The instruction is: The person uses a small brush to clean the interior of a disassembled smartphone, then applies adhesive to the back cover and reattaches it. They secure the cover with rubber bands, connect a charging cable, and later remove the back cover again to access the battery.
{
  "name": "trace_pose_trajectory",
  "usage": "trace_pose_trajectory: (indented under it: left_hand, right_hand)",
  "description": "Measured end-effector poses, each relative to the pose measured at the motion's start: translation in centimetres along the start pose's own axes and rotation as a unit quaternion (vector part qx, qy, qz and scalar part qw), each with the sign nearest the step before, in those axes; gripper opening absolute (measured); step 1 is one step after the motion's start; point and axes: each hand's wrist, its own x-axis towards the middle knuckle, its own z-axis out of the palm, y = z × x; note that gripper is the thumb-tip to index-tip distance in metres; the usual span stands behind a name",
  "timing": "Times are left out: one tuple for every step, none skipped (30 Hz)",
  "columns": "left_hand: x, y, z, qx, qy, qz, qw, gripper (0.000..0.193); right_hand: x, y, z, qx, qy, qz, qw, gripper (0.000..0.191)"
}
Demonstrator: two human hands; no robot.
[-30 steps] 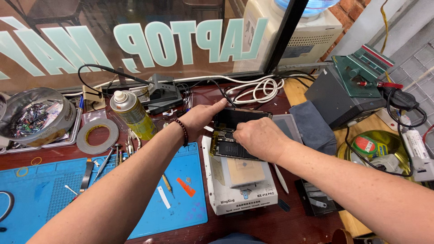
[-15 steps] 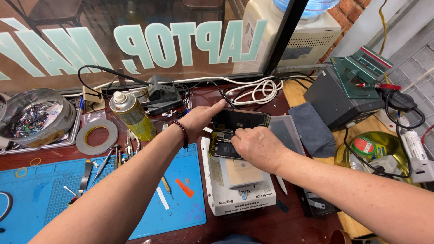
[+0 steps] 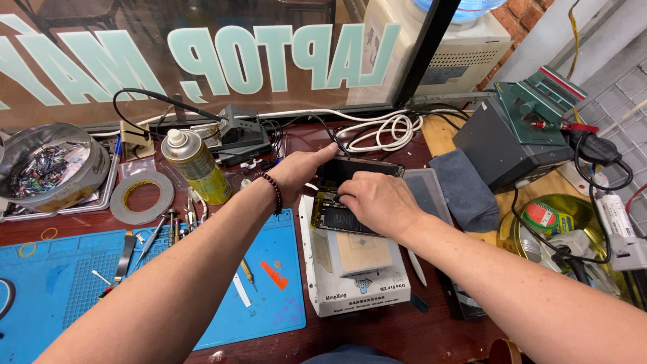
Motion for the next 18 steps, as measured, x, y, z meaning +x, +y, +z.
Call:
trace_pose_trajectory:
  left_hand:
    - [-0.1,0.0,0.0,-0.004,-0.007,0.0,1.0,0.068]
    - [-0.2,0.1,0.0,-0.007,-0.014,0.0,1.0,0.067]
    - [-0.2,0.1,-0.1,-0.011,-0.021,0.001,1.0,0.067]
    - [-0.3,0.1,-0.2,-0.012,-0.018,-0.001,1.0,0.067]
    - [-0.4,0.1,-0.2,-0.014,-0.017,-0.003,1.0,0.067]
    - [-0.4,0.1,-0.2,-0.016,-0.015,-0.005,1.0,0.067]
    - [-0.4,0.1,-0.2,-0.017,-0.016,-0.005,1.0,0.067]
    - [-0.5,0.1,-0.3,-0.019,-0.019,-0.005,1.0,0.067]
    - [-0.4,0.1,-0.2,-0.019,-0.023,-0.003,1.0,0.066]
    - [-0.3,0.1,-0.2,-0.018,-0.023,-0.003,1.0,0.067]
    - [-0.3,0.1,-0.2,-0.016,-0.022,-0.004,1.0,0.067]
    - [-0.3,0.1,-0.3,-0.015,-0.021,-0.005,1.0,0.067]
    - [-0.2,0.1,-0.2,-0.017,-0.021,-0.004,1.0,0.067]
    - [-0.2,0.0,-0.3,-0.018,-0.021,-0.002,1.0,0.067]
    - [-0.2,0.0,-0.3,-0.02,-0.022,0.0,1.0,0.066]
    - [-0.1,0.0,-0.2,-0.02,-0.022,-0.002,1.0,0.066]
    - [-0.1,0.0,-0.2,-0.019,-0.02,-0.005,1.0,0.065]
    - [-0.1,0.0,-0.3,-0.018,-0.019,-0.008,1.0,0.065]
  right_hand:
    - [0.1,-0.1,0.0,-0.008,-0.003,-0.017,1.0,0.014]
    - [0.2,-0.2,-0.1,-0.021,-0.014,-0.012,1.0,0.014]
    - [0.5,-0.3,-0.1,-0.035,-0.025,-0.008,0.999,0.014]
    - [0.6,-0.4,-0.2,-0.049,-0.036,-0.003,0.998,0.013]
    - [0.7,-0.4,-0.2,-0.056,-0.039,-0.007,0.998,0.013]
    - [0.8,-0.4,-0.3,-0.062,-0.042,-0.011,0.997,0.012]
    - [0.9,-0.5,-0.2,-0.066,-0.047,-0.016,0.997,0.011]
    - [1.0,-0.6,-0.1,-0.071,-0.051,-0.017,0.996,0.01]
    - [1.1,-0.7,-0.1,-0.076,-0.055,-0.017,0.995,0.01]
    - [1.2,-0.7,0.0,-0.082,-0.059,-0.017,0.995,0.009]
    - [1.3,-0.8,0.0,-0.092,-0.065,-0.024,0.993,0.01]
    - [1.4,-0.8,-0.1,-0.102,-0.07,-0.032,0.992,0.01]
    - [1.5,-0.9,-0.1,-0.112,-0.075,-0.039,0.99,0.011]
    - [1.6,-0.9,-0.1,-0.116,-0.082,-0.036,0.989,0.012]
    - [1.7,-0.9,-0.2,-0.12,-0.09,-0.032,0.988,0.012]
    - [1.8,-0.9,-0.3,-0.124,-0.098,-0.029,0.987,0.013]
    - [1.9,-0.9,-0.4,-0.122,-0.099,-0.03,0.987,0.013]
    - [2.0,-0.9,-0.5,-0.12,-0.099,-0.031,0.987,0.013]
